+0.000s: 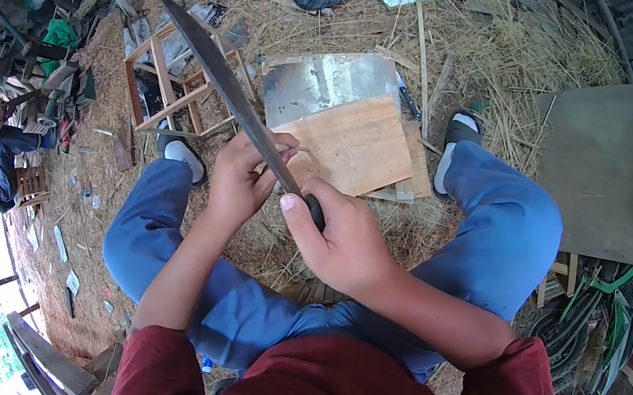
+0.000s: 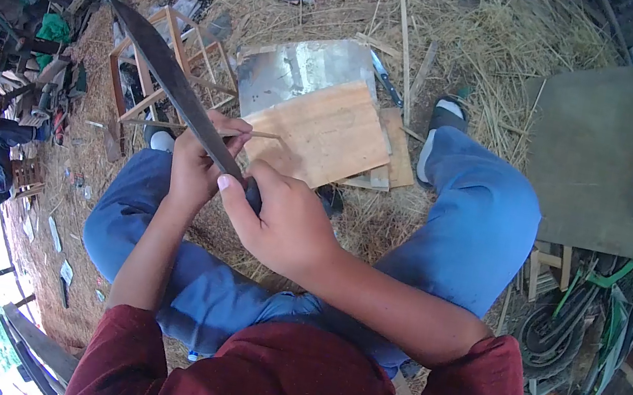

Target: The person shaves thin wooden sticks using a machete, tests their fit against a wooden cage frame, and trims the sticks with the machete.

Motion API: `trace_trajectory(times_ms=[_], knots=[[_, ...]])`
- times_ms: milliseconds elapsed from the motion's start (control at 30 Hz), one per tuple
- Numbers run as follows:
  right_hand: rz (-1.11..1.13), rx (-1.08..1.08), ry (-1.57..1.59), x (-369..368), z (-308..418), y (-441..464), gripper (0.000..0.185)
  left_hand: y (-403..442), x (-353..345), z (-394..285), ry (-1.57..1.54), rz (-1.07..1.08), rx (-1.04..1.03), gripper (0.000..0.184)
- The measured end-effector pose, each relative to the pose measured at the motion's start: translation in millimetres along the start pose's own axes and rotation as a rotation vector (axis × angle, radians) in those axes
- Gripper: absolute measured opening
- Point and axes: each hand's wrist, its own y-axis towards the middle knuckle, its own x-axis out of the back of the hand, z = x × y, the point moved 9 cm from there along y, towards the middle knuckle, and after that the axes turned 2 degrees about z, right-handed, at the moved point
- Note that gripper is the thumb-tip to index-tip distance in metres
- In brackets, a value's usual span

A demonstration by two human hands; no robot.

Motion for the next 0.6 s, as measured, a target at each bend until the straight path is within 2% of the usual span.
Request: trace_trajectory(times_ms=[67,133,600], knots=[[0.002,0.000,-0.035,1.9,2.5,-0.4,0.038,0.1,0.8,-1.8,0.003,0.000,-0.004,0.015],[0.002,0.000,-0.068,3.1,4.0,-0.5,0.038,-0.5,-1.0,4.2,-0.016,0.039,0.076,0.015],[0.026,-0.018,-0.085,3.2,2.0,0.3,0.040,-2.5,-4.7,10.9,-0.032,0.026,0.073,0.021]])
